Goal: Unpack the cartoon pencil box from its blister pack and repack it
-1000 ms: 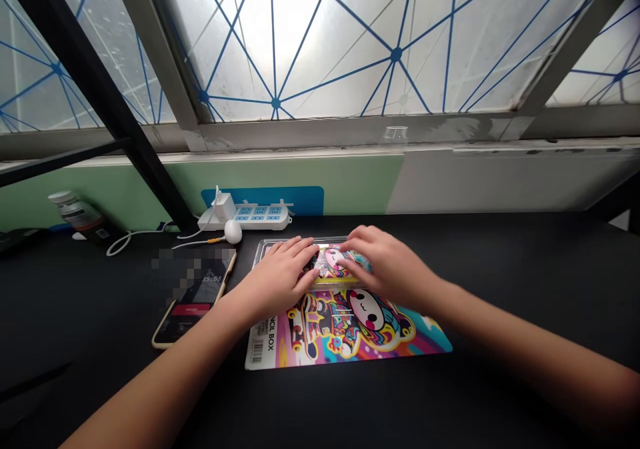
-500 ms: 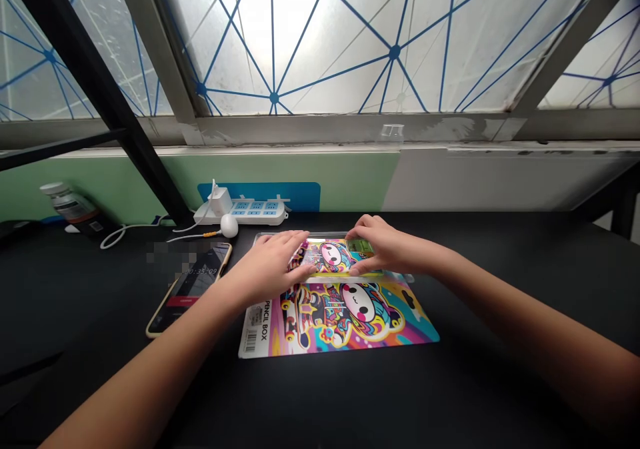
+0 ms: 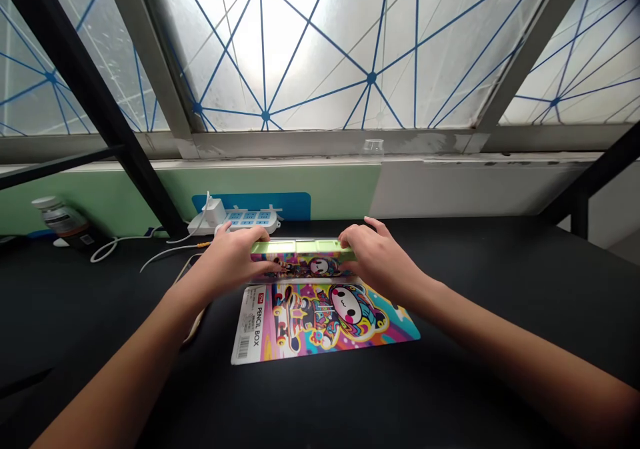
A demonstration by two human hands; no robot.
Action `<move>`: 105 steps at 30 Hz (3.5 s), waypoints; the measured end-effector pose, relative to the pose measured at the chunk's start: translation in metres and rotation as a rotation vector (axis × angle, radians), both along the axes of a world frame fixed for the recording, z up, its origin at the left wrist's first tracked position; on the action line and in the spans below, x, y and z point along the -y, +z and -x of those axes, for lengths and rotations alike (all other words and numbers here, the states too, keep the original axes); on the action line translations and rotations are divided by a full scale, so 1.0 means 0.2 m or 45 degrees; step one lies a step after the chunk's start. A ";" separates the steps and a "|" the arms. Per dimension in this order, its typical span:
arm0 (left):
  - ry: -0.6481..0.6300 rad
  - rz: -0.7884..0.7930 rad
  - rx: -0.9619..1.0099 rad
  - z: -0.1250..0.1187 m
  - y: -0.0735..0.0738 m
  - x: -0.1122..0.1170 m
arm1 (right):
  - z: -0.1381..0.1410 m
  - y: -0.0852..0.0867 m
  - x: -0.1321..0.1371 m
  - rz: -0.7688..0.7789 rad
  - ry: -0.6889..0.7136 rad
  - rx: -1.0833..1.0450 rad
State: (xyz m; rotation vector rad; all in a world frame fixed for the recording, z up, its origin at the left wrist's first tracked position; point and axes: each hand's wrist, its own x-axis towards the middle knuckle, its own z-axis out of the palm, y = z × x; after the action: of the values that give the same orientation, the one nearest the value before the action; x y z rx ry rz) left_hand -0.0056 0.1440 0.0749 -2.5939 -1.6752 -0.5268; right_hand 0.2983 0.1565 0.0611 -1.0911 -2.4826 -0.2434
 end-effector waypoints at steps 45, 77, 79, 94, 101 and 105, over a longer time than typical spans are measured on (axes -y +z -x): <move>0.132 0.285 0.502 0.01 -0.35 0.64 | -0.34 -0.21 0.32 0.859 -0.211 -0.987; 0.088 0.359 0.491 -0.03 -0.32 0.57 | -0.34 -0.16 0.31 0.321 -0.328 0.071; 0.078 0.349 0.500 -0.01 -0.34 0.57 | -0.31 -0.15 0.32 0.121 -0.323 0.216; 0.096 0.365 0.545 0.00 -0.35 0.58 | 0.19 -0.11 0.32 0.260 -0.035 0.118; 0.127 0.420 0.525 -0.03 -0.28 0.58 | 0.20 -0.12 0.30 -0.119 -0.005 -0.123; 0.023 0.499 0.552 0.01 -0.28 0.59 | 0.17 -0.07 0.34 -0.406 0.133 -0.200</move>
State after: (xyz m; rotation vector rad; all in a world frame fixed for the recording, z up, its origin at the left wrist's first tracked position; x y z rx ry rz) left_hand -0.0079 0.0266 0.0199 -2.8812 -2.1152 -0.8968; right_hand 0.2649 0.0888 0.0466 -0.8143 -2.2556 -0.4838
